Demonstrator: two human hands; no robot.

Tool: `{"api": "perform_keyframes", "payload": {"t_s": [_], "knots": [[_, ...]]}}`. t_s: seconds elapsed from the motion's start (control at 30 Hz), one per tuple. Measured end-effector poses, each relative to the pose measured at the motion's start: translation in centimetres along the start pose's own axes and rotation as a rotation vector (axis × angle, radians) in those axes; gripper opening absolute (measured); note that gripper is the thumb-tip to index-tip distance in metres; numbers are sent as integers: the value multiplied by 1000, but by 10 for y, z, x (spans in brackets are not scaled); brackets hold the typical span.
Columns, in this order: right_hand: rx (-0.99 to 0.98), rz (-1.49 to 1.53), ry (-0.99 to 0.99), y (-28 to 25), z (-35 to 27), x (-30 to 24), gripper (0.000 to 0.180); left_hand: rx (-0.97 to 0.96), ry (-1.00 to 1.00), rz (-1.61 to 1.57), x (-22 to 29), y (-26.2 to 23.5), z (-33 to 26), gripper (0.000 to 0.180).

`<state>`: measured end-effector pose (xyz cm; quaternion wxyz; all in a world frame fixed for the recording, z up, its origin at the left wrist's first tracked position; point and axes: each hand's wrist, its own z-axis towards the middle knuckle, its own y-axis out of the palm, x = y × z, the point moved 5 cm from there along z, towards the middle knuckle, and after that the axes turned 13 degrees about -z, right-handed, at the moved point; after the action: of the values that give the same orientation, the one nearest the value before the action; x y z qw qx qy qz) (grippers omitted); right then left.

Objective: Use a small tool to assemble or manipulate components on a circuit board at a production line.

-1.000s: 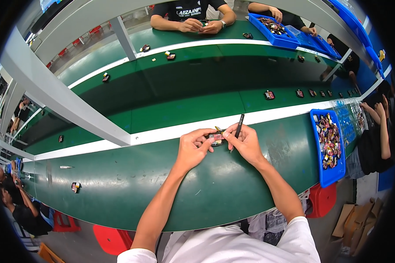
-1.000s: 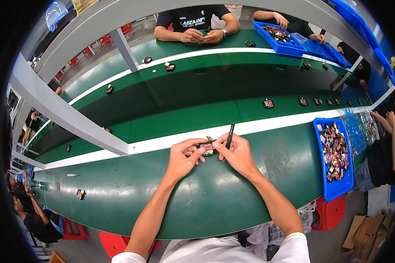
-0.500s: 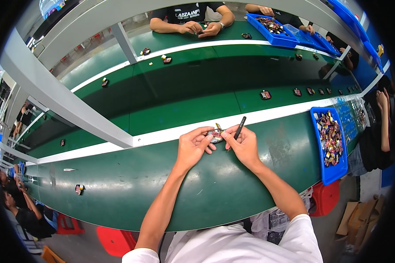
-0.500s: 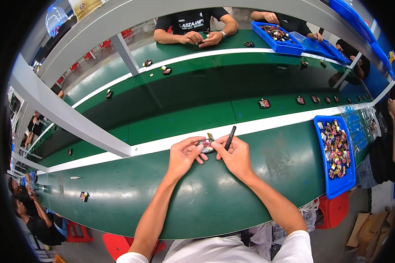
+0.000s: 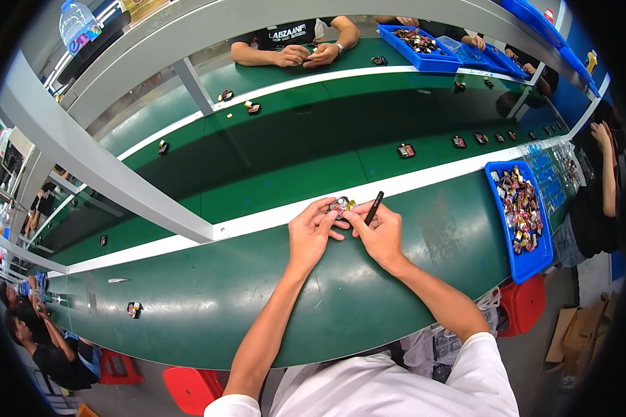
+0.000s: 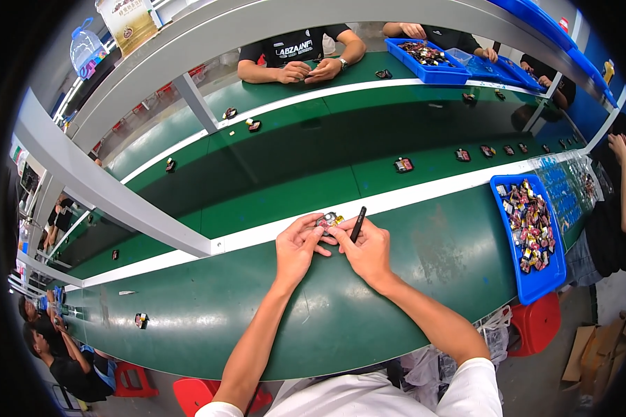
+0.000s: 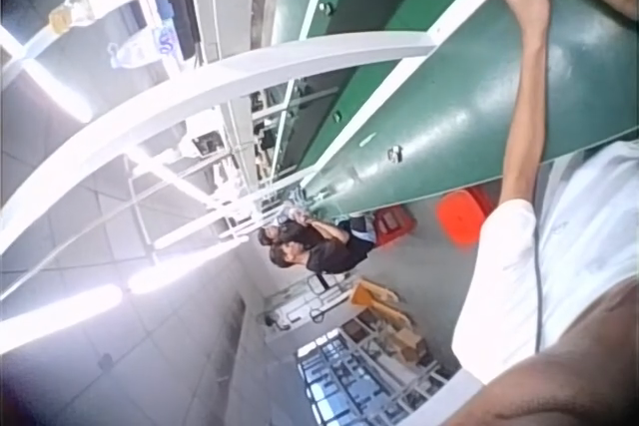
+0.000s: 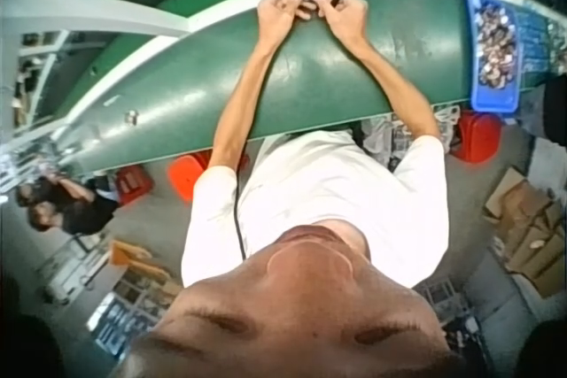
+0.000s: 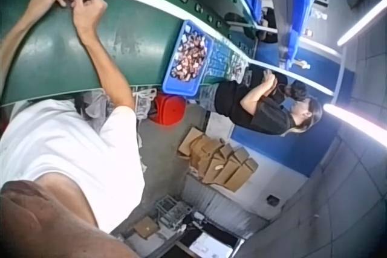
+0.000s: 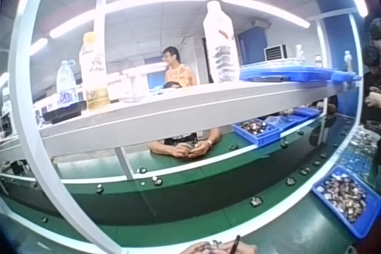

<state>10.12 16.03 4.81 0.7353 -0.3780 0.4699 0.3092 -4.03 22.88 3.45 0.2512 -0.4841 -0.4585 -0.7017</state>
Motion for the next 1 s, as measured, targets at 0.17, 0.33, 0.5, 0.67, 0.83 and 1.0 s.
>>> {"api": "perform_keyframes", "payload": {"t_s": [0.17,0.33,0.5,0.67,0.83,1.0], "knots": [[-3,-44,-7,0,-2,-1,13,5,11,-49,0,2,-1,31],[-9,-38,-19,0,-2,2,14,-10,17,-60,0,1,-1,30],[-61,-46,-5,4,-3,5,16,4,-7,-81,-2,0,0,30],[-108,-40,-47,3,-2,-2,18,56,-1,-72,0,-5,1,28],[-180,176,121,-11,11,1,39,58,-24,-126,4,-8,0,26],[-237,385,261,-22,26,6,61,57,-29,-124,3,-8,0,26]]}}
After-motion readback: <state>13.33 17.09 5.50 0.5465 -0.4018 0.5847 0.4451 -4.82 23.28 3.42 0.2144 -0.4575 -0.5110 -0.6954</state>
